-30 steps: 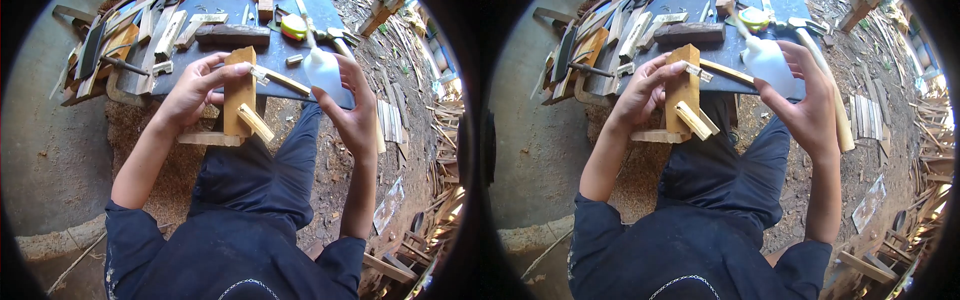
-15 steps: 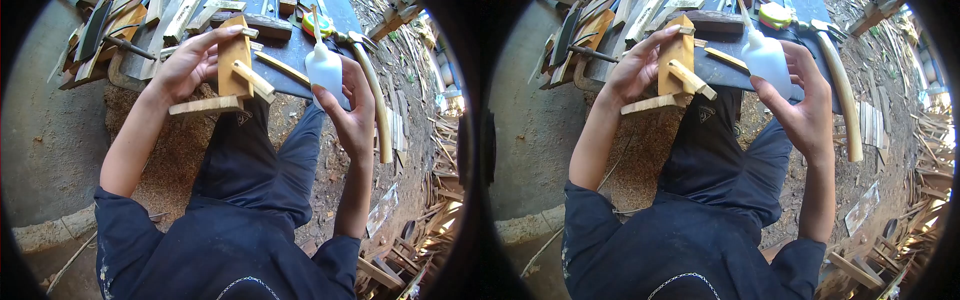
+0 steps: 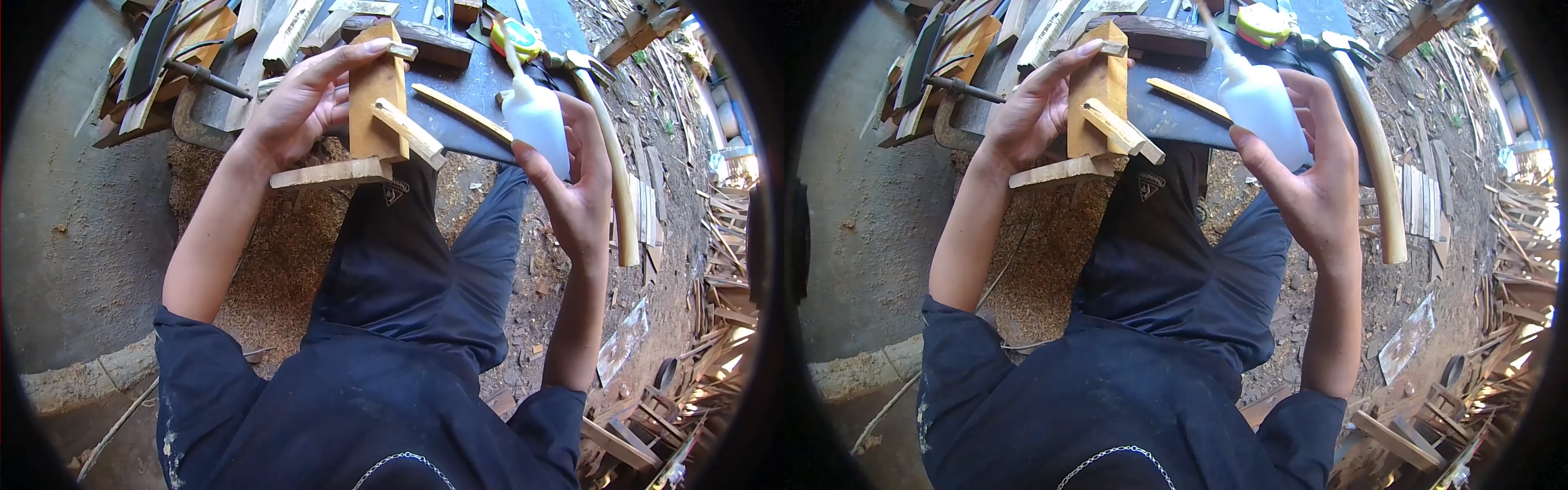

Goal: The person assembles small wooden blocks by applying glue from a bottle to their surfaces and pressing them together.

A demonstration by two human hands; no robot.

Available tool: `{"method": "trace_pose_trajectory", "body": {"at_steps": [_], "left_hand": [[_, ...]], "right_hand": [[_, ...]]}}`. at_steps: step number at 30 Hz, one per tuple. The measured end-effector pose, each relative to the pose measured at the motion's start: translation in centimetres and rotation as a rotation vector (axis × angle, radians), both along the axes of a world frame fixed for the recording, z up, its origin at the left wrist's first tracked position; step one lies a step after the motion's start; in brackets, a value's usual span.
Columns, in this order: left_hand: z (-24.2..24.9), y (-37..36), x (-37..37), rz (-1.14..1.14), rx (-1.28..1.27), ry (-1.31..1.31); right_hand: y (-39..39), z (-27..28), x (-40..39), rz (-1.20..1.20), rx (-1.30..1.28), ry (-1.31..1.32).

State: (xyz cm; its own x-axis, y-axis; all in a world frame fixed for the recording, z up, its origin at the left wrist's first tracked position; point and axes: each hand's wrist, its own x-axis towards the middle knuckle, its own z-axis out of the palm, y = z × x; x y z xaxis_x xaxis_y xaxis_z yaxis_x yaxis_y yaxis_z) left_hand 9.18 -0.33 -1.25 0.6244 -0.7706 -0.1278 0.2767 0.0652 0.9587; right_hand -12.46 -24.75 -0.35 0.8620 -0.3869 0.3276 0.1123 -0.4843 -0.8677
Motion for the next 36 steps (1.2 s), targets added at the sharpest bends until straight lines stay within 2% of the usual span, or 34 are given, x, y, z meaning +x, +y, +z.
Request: {"method": "trace_pose_trajectory", "body": {"at_steps": [3, 14, 20, 26, 36], "left_hand": [[0.1, -0.3, -0.4, -0.010, 0.025, -0.048], [0.6, 0.6, -0.4, -0.018, 0.306, -0.300], [0.2, 0.4, -0.2, 0.023, 0.315, -0.332], [0.7, 0.2, 0.5, -0.058, 0.440, -0.393], [-0.1, -0.2, 1.4, -0.044, 0.467, -0.540]], "right_hand": [[0.2, -0.4, 0.3, 0.054, 0.183, -0.026], [1.2, -0.8, 0.3, 0.105, 0.202, 0.010], [2.0, -0.7, 0.3, 0.131, 0.208, 0.011], [1.8, -0.5, 0.4, 0.141, 0.209, 0.002], [1.7, -0.5, 0.0, 0.143, 0.210, 0.011]]}}
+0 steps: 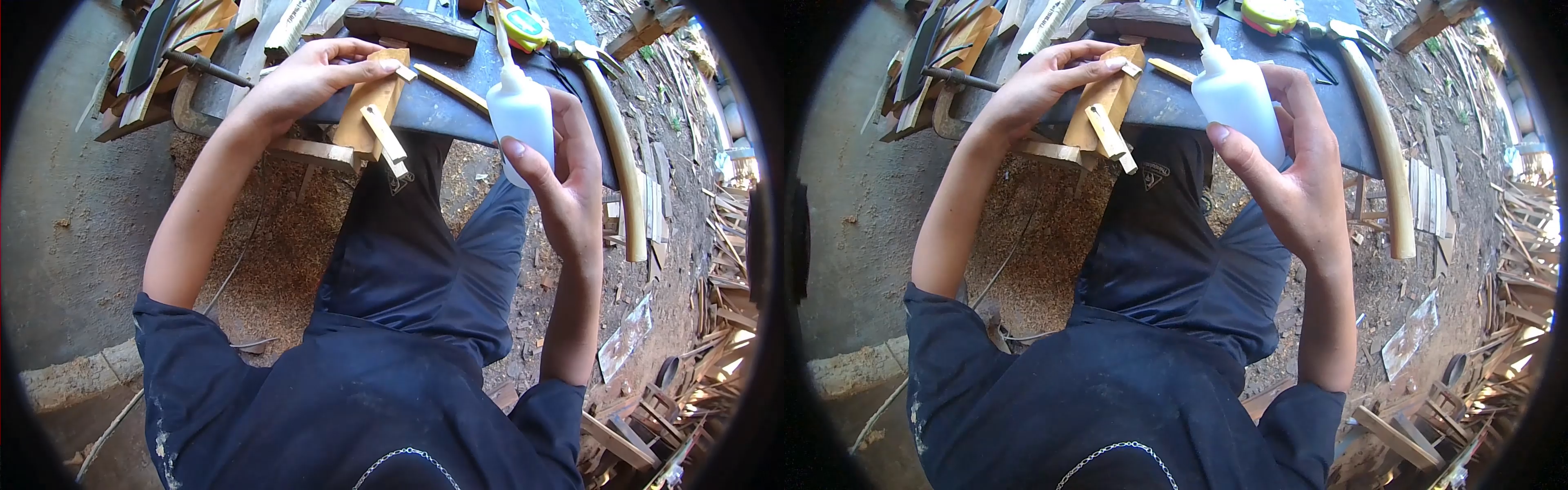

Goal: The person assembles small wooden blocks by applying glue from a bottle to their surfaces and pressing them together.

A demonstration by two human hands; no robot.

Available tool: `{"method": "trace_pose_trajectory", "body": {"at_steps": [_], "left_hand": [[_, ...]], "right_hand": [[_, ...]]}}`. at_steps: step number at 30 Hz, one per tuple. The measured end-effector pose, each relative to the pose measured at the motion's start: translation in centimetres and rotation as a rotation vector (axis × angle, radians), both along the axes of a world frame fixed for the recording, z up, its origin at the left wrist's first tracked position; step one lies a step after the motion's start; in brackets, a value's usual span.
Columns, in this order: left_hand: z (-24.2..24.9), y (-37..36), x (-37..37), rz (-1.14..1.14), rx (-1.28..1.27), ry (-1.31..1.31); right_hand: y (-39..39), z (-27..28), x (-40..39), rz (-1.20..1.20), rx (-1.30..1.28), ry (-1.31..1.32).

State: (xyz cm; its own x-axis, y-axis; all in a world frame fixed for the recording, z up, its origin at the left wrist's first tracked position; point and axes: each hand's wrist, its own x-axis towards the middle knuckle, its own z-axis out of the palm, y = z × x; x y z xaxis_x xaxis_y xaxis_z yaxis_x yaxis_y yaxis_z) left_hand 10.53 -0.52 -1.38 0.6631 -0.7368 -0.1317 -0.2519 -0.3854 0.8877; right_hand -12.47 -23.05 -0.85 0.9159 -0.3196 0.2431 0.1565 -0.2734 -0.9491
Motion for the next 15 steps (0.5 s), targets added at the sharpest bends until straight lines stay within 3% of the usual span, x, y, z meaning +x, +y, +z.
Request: {"method": "trace_pose_trajectory", "body": {"at_steps": [15], "left_hand": [[0.06, 0.07, -0.20, -0.042, -0.063, -0.171]], "right_hand": [[0.24, -0.24, 0.23, 0.022, -0.005, -0.011]]}}
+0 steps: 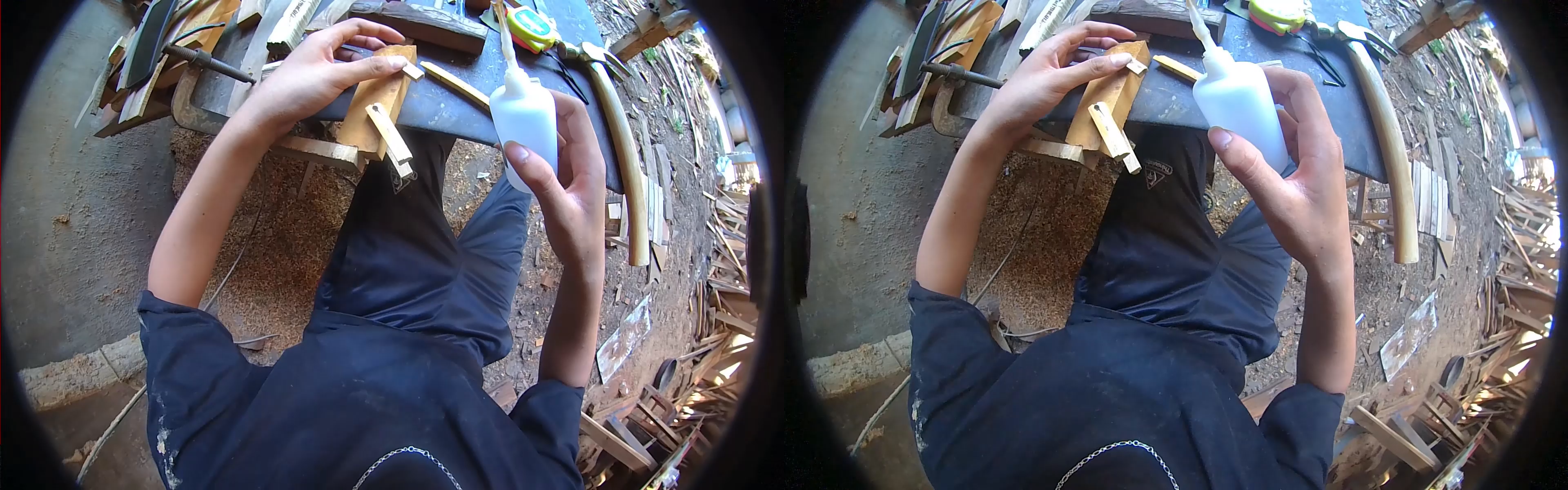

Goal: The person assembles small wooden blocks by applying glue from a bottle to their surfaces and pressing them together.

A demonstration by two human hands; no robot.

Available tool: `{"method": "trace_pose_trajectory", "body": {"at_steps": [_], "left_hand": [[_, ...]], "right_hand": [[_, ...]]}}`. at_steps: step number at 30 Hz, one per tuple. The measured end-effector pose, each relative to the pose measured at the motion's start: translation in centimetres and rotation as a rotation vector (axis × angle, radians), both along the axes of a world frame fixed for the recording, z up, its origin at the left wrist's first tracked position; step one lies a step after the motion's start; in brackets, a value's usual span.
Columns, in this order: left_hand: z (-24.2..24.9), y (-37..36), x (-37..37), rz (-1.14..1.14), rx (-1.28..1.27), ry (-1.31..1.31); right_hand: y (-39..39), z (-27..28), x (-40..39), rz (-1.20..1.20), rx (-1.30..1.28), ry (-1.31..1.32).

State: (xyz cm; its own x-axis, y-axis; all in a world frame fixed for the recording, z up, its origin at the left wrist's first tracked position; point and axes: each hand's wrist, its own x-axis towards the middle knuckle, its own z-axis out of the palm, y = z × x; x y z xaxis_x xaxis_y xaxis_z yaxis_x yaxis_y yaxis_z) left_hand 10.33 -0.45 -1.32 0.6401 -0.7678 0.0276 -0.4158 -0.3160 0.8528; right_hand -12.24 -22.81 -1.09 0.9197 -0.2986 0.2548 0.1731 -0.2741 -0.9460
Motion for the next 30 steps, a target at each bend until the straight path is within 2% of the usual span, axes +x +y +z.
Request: {"method": "trace_pose_trajectory", "body": {"at_steps": [5, 11, 20, 30], "left_hand": [[-0.2, 0.0, 0.1, -0.009, -0.020, -0.163], [-0.7, -0.3, -0.3, 0.012, -0.162, -0.272], [0.8, 0.0, -2.6, 0.055, -0.076, -0.561], [2.3, 0.7, -7.1, 0.030, 0.133, -0.784]], "right_hand": [[0.3, 0.1, 0.1, -0.002, 0.003, -0.001], [0.7, -0.2, 0.3, -0.008, 0.000, -0.001], [1.2, -0.4, -0.1, -0.032, -0.011, 0.019], [1.6, -0.4, 0.1, -0.057, 0.029, 0.016]]}}
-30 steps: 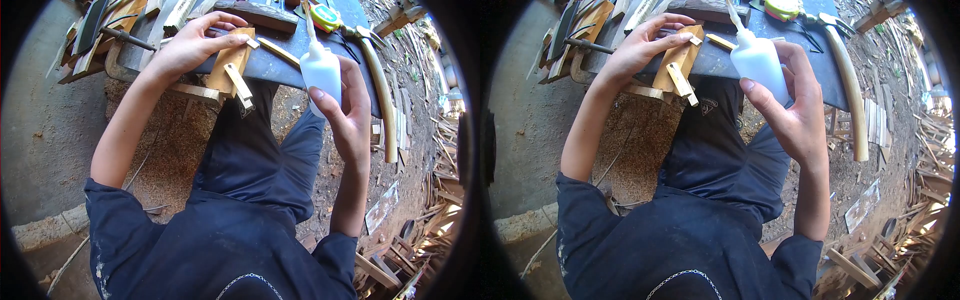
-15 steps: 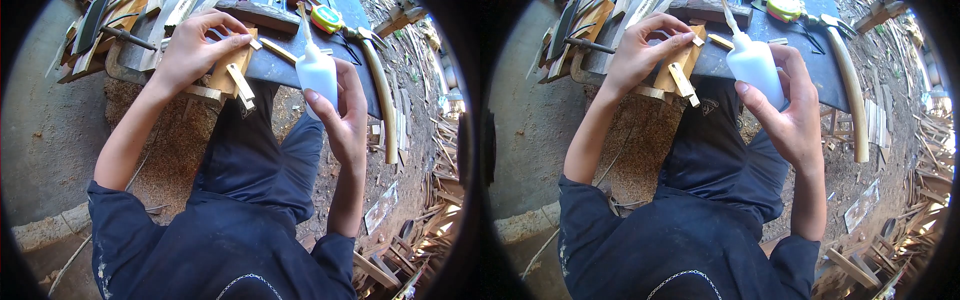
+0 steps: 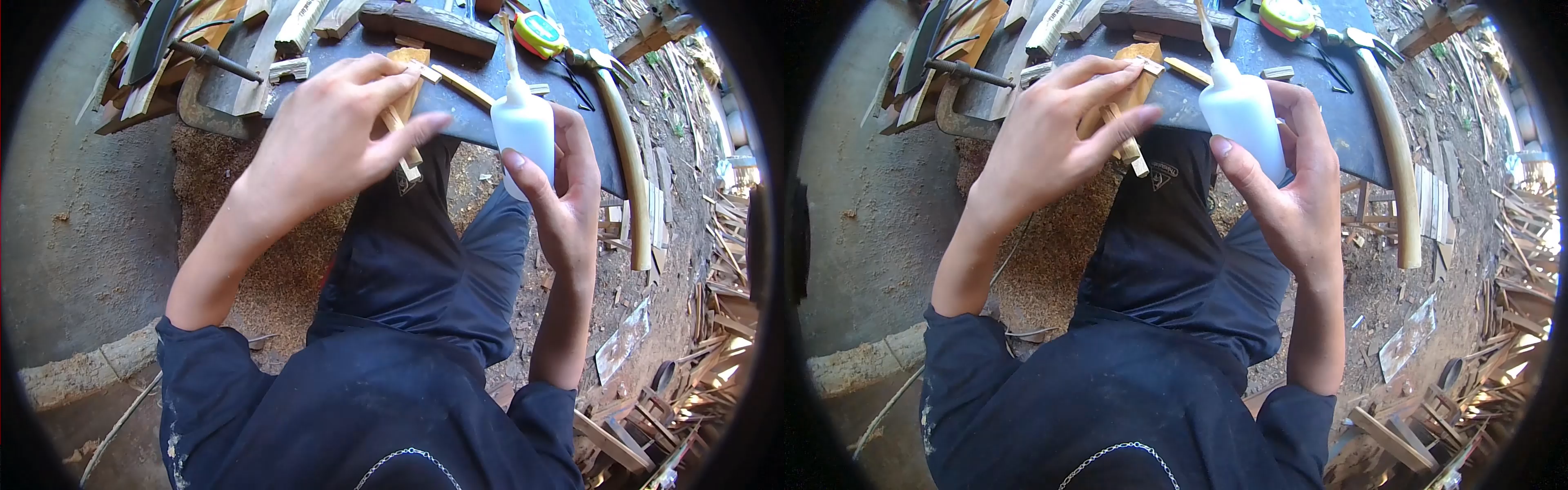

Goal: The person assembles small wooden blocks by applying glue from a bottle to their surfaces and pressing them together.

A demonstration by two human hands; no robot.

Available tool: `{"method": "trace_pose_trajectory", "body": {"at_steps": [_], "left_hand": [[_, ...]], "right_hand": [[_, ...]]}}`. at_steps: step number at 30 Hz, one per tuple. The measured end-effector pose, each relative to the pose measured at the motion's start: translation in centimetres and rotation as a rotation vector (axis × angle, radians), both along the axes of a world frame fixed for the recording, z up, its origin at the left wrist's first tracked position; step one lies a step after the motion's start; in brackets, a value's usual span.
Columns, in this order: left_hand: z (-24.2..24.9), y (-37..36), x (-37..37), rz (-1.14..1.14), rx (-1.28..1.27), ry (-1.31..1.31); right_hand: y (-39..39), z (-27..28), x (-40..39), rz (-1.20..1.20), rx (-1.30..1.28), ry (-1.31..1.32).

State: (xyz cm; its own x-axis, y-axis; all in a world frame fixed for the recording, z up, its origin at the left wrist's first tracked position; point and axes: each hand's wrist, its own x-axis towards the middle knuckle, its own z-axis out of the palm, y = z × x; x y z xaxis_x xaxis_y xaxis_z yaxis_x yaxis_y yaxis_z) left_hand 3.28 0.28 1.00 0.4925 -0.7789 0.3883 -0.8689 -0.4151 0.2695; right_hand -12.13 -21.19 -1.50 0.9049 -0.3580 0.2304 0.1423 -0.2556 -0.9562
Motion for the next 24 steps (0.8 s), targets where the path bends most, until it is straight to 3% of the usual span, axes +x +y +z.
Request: {"method": "trace_pose_trajectory", "body": {"at_steps": [24], "left_hand": [[-2.2, 0.3, -1.1, -0.014, 0.130, -0.198]], "right_hand": [[0.4, 0.1, 0.8, -0.034, 0.018, 0.101]]}}
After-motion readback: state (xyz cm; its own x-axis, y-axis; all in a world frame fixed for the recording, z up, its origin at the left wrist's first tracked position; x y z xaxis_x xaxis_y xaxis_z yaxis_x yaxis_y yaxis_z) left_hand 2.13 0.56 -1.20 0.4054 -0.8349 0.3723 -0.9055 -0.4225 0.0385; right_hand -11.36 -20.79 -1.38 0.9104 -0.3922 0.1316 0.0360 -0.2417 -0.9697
